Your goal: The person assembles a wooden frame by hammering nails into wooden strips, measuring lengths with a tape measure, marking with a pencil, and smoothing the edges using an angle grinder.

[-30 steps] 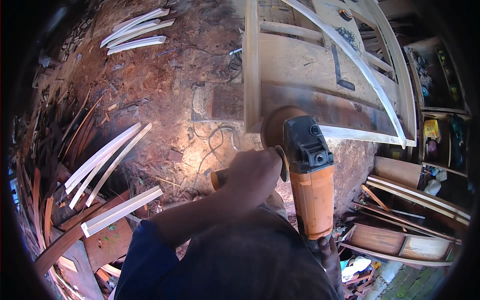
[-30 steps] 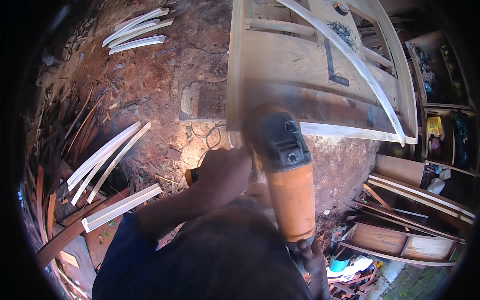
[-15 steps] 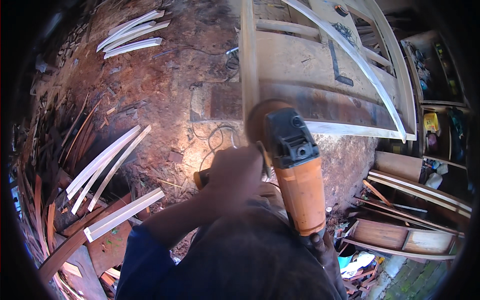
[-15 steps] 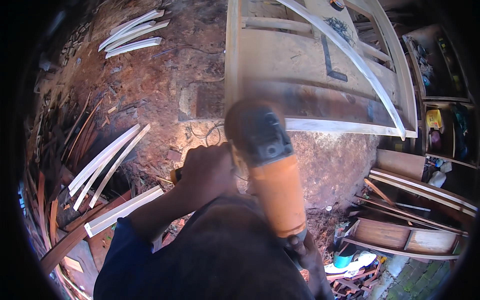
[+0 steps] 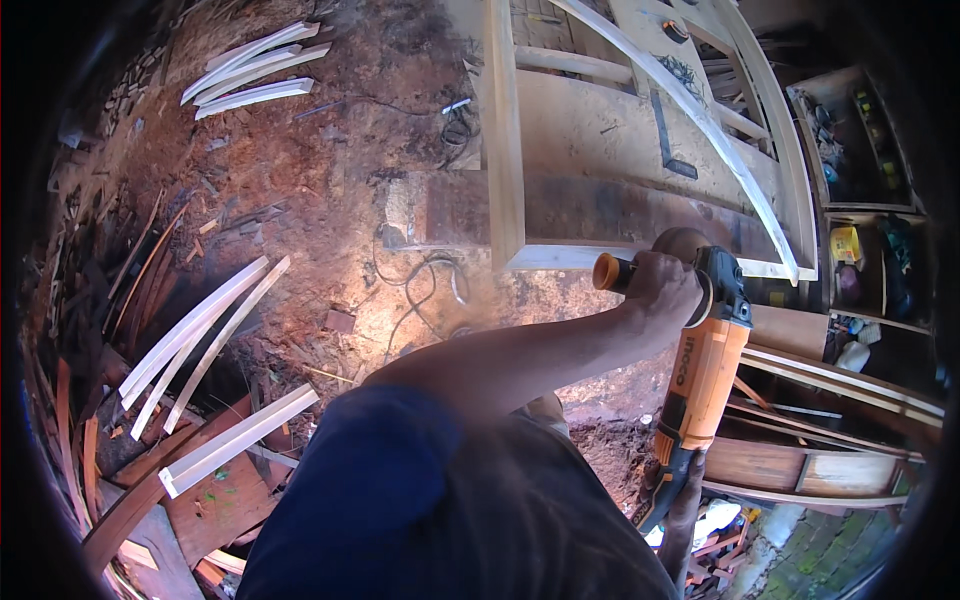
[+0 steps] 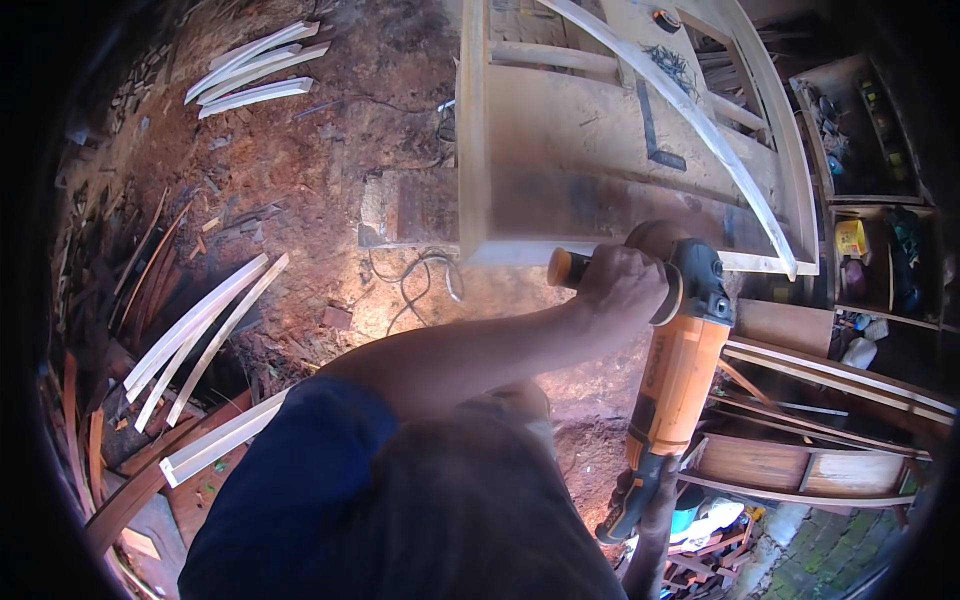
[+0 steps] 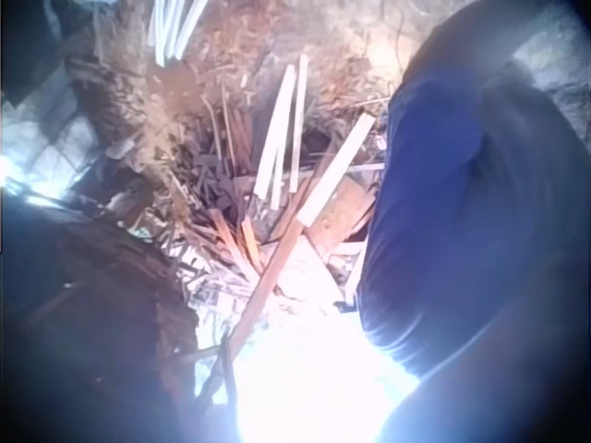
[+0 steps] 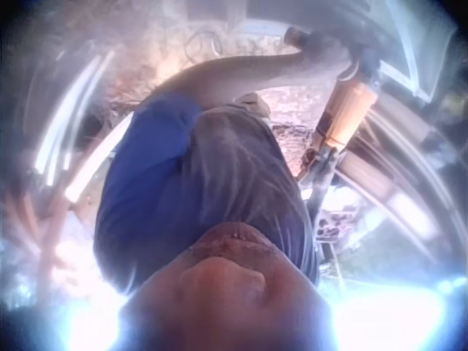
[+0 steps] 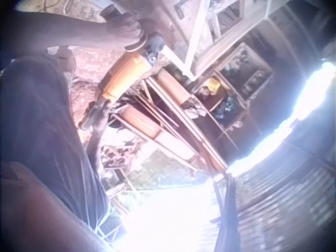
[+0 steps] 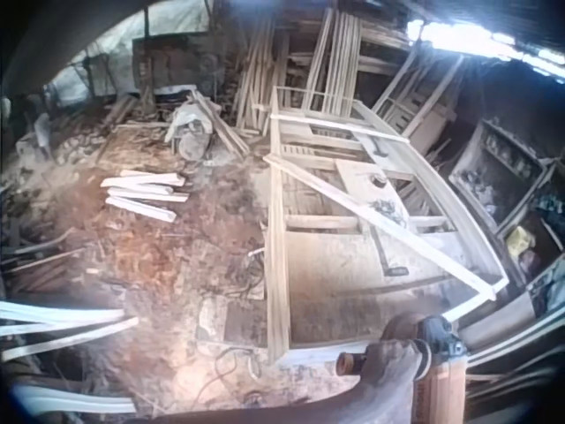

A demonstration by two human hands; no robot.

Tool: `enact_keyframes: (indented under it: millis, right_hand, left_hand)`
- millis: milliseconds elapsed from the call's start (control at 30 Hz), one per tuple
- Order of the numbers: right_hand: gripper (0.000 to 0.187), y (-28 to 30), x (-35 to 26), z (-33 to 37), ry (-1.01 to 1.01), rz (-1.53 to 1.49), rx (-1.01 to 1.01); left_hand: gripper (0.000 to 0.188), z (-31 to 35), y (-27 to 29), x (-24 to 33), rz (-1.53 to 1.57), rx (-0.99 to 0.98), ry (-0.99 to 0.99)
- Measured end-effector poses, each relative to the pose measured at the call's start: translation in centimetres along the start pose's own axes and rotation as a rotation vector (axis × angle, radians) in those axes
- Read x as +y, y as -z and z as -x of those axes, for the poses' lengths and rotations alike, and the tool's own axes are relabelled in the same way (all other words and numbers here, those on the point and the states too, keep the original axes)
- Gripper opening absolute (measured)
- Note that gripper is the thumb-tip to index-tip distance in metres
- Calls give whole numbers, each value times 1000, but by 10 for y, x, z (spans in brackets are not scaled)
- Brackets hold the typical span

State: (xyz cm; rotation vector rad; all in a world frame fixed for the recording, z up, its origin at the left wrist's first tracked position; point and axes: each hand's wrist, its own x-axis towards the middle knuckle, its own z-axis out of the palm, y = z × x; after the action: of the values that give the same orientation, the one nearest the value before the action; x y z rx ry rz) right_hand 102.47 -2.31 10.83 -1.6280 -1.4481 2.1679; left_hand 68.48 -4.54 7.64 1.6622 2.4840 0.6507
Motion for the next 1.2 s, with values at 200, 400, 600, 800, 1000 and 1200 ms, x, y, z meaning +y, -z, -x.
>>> enact_keyframes:
  millis: [200,400,600,800,1000,1200]
  right_hand:
    - [81,-7,9,0,14,344,-132]
    - [84,-54,-55,-35,63,593,-440]
    - [93,-21,-104,-91,-75,648,-574]
    - [87,-57,-202,-164,-123,851,-753]
    - [68,-117,-313,-291,5,964,-744]
    - [66,-224,-374,-343,162,889,-647]
  left_hand:
    - [15,95,54,-49,271,-226,190]
    - [19,162,90,-56,276,-312,608]
    - [20,160,67,-41,358,-234,771]
    - [19,115,86,-34,226,-153,982]
    - [28,-6,75,-143,28,-111,814]
    - [30,-101,119,-270,-85,114,844]
